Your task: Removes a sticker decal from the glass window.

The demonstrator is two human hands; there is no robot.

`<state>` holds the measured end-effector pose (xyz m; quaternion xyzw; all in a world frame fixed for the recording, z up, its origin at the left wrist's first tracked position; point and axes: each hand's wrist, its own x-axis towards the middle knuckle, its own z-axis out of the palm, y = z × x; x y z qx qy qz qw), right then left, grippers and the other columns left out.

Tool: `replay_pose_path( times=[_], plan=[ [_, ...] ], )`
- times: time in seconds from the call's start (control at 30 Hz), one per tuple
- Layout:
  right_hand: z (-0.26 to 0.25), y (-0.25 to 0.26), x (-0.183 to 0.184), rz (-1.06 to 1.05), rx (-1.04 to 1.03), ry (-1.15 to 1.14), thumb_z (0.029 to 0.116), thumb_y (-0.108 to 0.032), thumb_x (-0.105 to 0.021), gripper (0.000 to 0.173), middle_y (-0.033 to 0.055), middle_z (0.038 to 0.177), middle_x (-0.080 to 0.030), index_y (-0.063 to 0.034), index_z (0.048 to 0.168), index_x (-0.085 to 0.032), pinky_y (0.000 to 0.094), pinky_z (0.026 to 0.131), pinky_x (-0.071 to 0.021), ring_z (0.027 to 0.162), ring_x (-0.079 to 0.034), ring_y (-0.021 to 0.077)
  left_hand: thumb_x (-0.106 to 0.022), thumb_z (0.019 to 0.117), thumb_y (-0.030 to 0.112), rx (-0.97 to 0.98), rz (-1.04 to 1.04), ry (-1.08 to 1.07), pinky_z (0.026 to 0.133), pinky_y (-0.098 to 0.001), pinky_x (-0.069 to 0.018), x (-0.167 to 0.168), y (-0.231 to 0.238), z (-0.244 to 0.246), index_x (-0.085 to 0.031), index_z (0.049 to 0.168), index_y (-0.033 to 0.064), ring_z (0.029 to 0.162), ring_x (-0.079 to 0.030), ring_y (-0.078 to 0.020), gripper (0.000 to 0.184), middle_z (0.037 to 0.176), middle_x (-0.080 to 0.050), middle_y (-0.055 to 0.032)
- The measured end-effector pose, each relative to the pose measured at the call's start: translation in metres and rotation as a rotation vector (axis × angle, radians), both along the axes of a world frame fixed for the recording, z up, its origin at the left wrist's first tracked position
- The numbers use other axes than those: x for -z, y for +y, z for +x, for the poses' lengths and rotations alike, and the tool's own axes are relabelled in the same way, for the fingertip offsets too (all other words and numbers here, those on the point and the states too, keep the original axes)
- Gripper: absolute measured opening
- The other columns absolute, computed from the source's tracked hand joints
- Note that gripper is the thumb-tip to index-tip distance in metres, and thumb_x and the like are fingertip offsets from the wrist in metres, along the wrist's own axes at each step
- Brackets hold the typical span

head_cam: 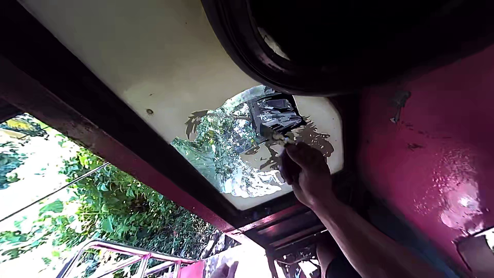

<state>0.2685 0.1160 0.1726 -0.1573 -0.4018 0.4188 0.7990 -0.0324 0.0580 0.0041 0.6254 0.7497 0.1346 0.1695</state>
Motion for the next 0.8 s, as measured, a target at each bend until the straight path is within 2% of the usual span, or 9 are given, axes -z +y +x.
replay_pose_path(
  times=[0.07,0.1,0.17,0.23,0.3,0.4,0.5,0.63,0.8],
  plan=[
    [-0.004,0.006,-0.017,-0.05,-0.061,0.027,0.1091,-0.02,-0.039,0.04,-0.0034,0.056,-0.059,-0.0114,0.083,-0.068,0.0155,0.04,-0.0385,0.041,-0.045,0.0004,-0.072,0.0904,0.02,0.171,0.531,-0.038,0.067,-0.0546,-0.0555,-0.009,0.013,0.006,-0.073,0.086,-0.0047,0.067,-0.068,-0.0339,0.025,0.077,-0.07,-0.0197],
    [-0.007,0.008,-0.023,-0.071,-0.091,0.048,0.1104,-0.022,-0.038,0.04,-0.0023,0.057,-0.059,-0.0096,0.086,-0.068,0.0153,0.039,-0.0381,0.04,-0.044,0.0008,-0.073,0.0874,0.011,0.262,0.687,-0.085,0.061,-0.047,-0.056,-0.036,0.016,0.022,-0.073,0.094,-0.0044,0.063,-0.066,-0.0273,0.017,0.084,-0.071,-0.0183],
    [-0.016,0.008,-0.032,-0.11,-0.144,0.129,0.1116,-0.025,-0.039,0.039,-0.0006,0.057,-0.058,-0.0075,0.091,-0.068,0.0152,0.037,-0.037,0.038,-0.042,0.0011,-0.068,0.0913,0.009,0.434,0.862,-0.17,0.057,-0.0248,-0.054,-0.097,0.02,0.061,-0.073,0.106,-0.0021,0.061,-0.062,-0.0094,0.019,0.093,-0.072,-0.0132],
    [-0.024,0.007,-0.036,-0.129,-0.188,0.207,0.1119,-0.028,-0.04,0.039,-0.0026,0.056,-0.056,-0.0093,0.092,-0.068,0.0144,0.035,-0.036,0.036,-0.04,0.0001,-0.063,0.0975,0.02,0.566,0.972,-0.216,0.059,-0.0141,-0.0514,-0.155,0.026,0.1,-0.074,0.101,0.0018,0.063,-0.06,0.0001,0.021,0.084,-0.07,-0.0051],
    [-0.031,0.006,-0.039,-0.129,-0.234,0.281,0.1116,-0.031,-0.042,0.039,-0.0042,0.055,-0.053,-0.0106,0.09,-0.067,0.014,0.035,-0.0343,0.036,-0.038,-0.0005,-0.06,0.0988,0.026,0.605,1.048,-0.158,0.055,-0.0169,-0.0488,-0.204,0.039,0.132,-0.075,0.097,0.0031,0.058,-0.057,-0.0005,0.027,0.073,-0.067,-0.0014],
    [-0.036,0.003,-0.043,-0.159,-0.223,0.338,0.1112,-0.031,-0.043,0.037,-0.0052,0.055,-0.052,-0.012,0.089,-0.066,0.013,0.034,-0.032,0.035,-0.036,-0.0011,-0.058,0.1026,0.031,0.511,1.028,-0.036,0.051,-0.0316,-0.0514,-0.256,0.058,0.168,-0.074,0.099,0.004,0.053,-0.061,-0.011,0.032,0.066,-0.066,-0.0032],
    [-0.037,0.002,-0.048,-0.216,-0.175,0.343,0.1102,-0.031,-0.047,0.036,-0.0048,0.054,-0.051,-0.012,0.086,-0.066,0.0138,0.034,-0.0307,0.035,-0.035,-0.0005,-0.053,0.1056,0.04,0.387,0.986,-0.022,0.047,-0.0292,-0.0441,-0.277,0.066,0.189,-0.067,0.08,0.0086,0.048,-0.055,-0.0076,0.043,0.058,-0.059,0.0016],
    [-0.037,0.001,-0.049,-0.23,-0.163,0.363,0.1092,-0.03,-0.05,0.035,-0.0043,0.054,-0.051,-0.0117,0.085,-0.067,0.0134,0.033,-0.0316,0.036,-0.037,-0.0008,-0.054,0.1056,0.033,0.432,1.063,-0.092,0.043,-0.0211,-0.0401,-0.268,0.069,0.196,-0.069,0.084,0.0102,0.044,-0.048,-0.0005,0.035,0.055,-0.053,0.0061],
    [-0.037,-0.001,-0.051,-0.245,-0.176,0.38,0.1091,-0.03,-0.05,0.034,-0.0046,0.053,-0.048,-0.0122,0.085,-0.067,0.0133,0.033,-0.0324,0.036,-0.038,-0.0008,-0.056,0.1039,0.027,0.408,1.158,-0.06,0.046,-0.0199,-0.0317,-0.266,0.074,0.205,-0.06,0.073,0.011,0.046,-0.04,0.0013,0.035,0.054,-0.043,0.0082]
  ],
)
